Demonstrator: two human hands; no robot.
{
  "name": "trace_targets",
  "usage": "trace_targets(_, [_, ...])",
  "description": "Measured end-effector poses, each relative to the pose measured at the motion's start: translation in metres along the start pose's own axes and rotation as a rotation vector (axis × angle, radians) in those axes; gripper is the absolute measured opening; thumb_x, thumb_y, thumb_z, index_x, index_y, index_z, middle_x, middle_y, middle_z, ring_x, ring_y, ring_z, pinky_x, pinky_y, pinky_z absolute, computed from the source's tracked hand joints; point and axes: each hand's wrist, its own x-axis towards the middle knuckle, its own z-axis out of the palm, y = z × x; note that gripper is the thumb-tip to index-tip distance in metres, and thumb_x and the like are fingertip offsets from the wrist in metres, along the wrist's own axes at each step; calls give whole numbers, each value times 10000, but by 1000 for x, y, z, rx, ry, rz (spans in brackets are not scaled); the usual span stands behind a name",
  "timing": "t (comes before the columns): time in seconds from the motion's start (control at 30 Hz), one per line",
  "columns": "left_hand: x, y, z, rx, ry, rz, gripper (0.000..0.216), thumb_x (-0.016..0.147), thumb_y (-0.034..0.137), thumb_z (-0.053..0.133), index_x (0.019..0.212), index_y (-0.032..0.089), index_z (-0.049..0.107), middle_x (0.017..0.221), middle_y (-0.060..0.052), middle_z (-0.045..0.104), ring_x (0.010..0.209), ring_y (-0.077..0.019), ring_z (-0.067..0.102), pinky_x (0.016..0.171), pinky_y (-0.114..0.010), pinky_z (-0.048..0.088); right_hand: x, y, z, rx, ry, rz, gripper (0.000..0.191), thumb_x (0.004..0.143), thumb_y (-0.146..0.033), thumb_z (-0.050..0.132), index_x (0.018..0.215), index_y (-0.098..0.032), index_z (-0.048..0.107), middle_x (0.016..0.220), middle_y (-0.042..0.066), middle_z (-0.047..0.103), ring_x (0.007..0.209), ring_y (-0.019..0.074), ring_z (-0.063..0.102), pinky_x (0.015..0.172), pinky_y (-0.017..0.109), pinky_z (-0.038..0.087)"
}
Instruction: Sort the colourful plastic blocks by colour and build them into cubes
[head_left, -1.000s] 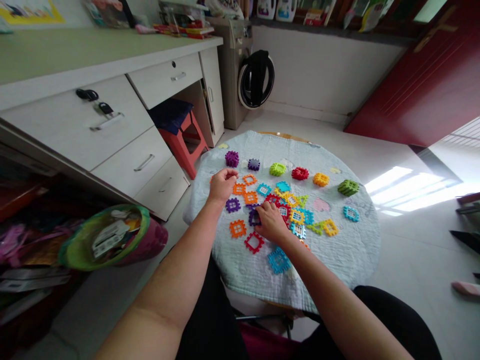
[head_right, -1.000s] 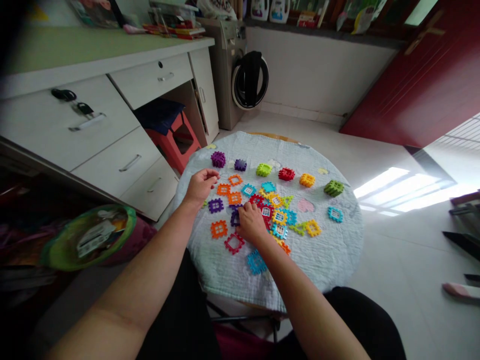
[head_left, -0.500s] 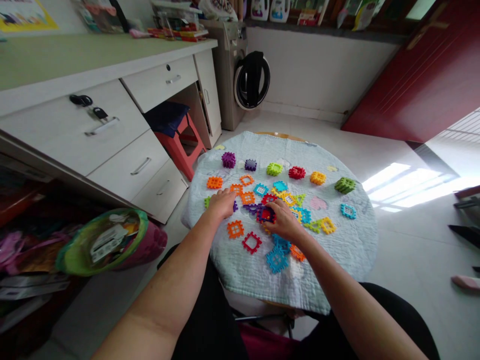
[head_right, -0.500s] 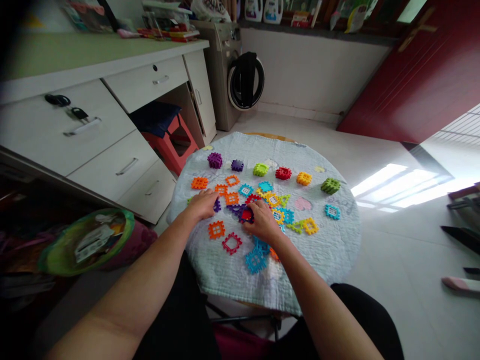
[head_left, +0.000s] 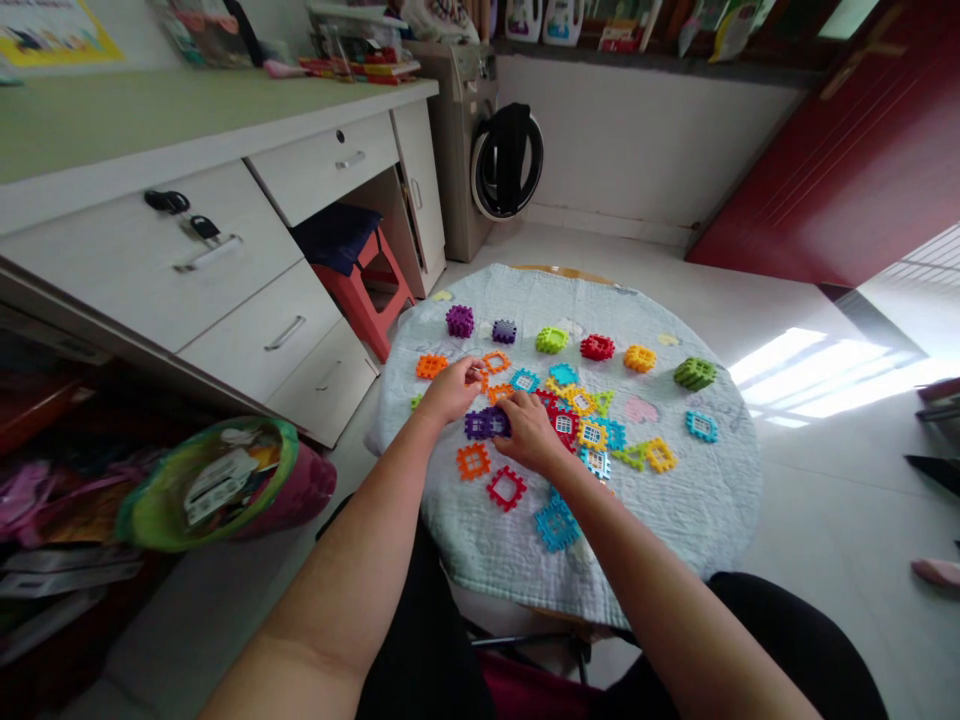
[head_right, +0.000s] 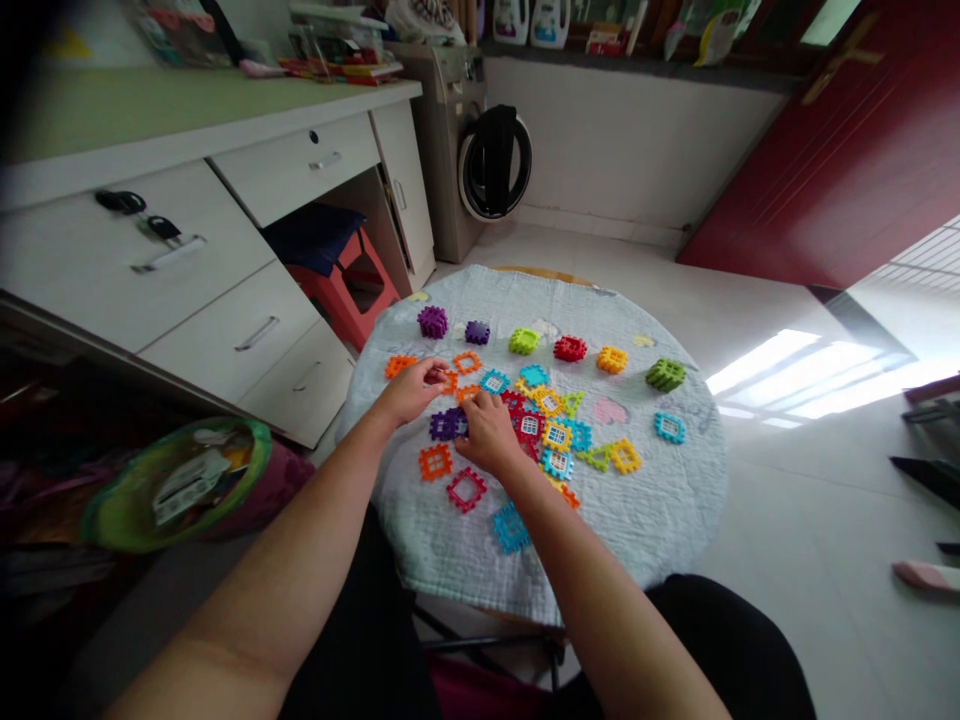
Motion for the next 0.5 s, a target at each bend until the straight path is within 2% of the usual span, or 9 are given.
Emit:
trace_targets(0.07, [6,-1,-1,-107,131,-44,314,717,130,516,1021,157,585,903,-41,656,835,-148,623,808,-278,497,10,-7,6,-25,-22,-11,442,716,-325,670,1123,-172,588,1094,114,511,1020,263,435,910,392,375])
trace_targets(0.17, [12,-1,0,-219,217,-62,286,703,164,537,982,151,599,866,-41,659,793,-146,624,759,-270,504,19,-13,13,-61,-78,-24,461,717,-337,679,1141,-186,578,1126,119,502,1068,278,416,918,410,370])
trace_targets(0.33, [16,2,4,-284,240,-62,258,687,199,575,938,155,610,829,-35,657,768,-146,619,725,-266,503,26,-14,16,-125,-179,-15,430,715,-339,680,1102,-171,596,1144,134,506,1069,291,428,892,413,383])
trace_targets(0.5, [16,6,5,-272,246,-47,242,693,222,582,920,149,619,799,-28,647,725,-137,611,696,-256,499,31,-20,11,-179,-199,-37,367,688,-298,682,1015,-144,619,1105,152,525,1048,293,447,876,407,392])
